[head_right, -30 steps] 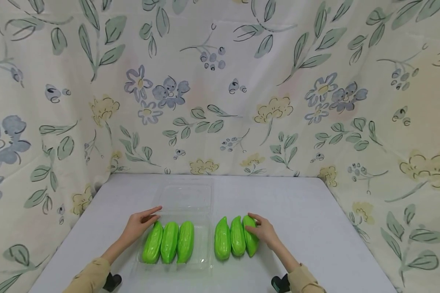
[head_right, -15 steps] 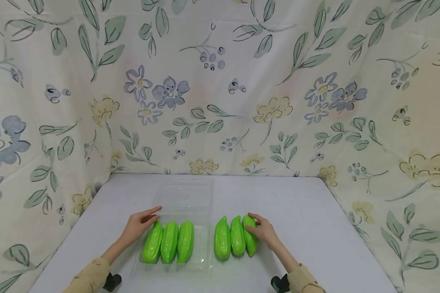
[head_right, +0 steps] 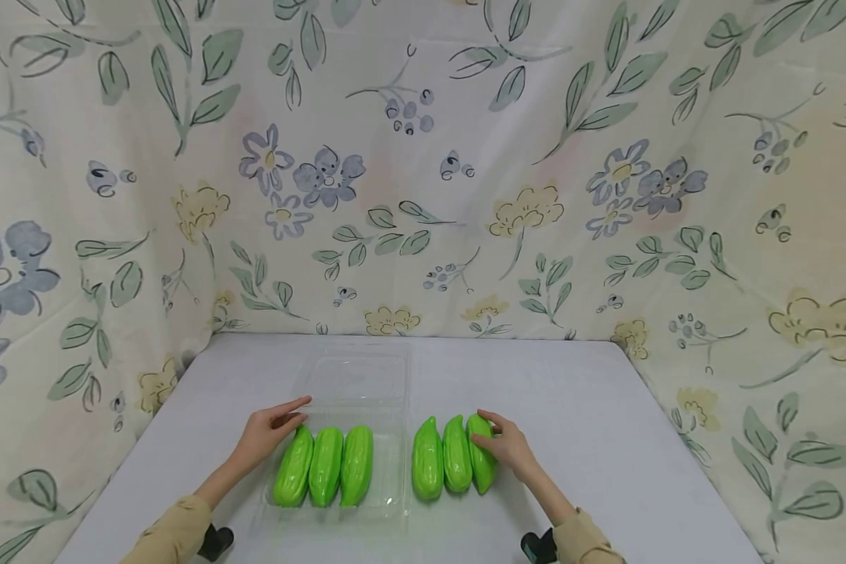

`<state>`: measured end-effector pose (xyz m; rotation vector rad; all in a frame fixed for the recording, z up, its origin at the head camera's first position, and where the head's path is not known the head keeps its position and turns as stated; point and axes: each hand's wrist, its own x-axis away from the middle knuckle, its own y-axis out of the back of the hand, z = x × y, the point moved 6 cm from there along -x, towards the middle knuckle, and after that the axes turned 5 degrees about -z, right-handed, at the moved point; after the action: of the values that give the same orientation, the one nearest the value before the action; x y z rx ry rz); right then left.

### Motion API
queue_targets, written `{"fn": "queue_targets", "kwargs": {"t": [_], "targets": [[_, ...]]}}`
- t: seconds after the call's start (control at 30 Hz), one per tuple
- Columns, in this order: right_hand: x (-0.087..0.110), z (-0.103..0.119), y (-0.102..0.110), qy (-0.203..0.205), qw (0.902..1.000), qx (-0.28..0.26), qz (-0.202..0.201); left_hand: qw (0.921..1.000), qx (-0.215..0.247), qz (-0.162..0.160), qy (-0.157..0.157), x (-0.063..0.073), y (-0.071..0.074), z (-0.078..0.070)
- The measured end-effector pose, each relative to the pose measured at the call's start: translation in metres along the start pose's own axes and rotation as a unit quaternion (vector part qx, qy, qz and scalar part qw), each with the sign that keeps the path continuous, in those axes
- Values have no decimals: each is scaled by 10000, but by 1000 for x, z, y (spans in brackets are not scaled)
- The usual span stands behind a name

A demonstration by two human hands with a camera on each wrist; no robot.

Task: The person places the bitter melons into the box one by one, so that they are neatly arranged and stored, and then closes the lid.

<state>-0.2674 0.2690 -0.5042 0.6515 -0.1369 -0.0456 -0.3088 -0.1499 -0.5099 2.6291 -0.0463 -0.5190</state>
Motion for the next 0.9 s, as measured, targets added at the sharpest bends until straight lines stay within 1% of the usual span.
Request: {"fn": "queue_targets", "kwargs": {"t": [0.43,0.9], "targets": [[0,-1,0,1,10000,-5,-52,10000,65,11,-25,0,1,-1],[1,-1,0,-19,9999,47,-143,10000,10,6,-5,0,0,0]]}}
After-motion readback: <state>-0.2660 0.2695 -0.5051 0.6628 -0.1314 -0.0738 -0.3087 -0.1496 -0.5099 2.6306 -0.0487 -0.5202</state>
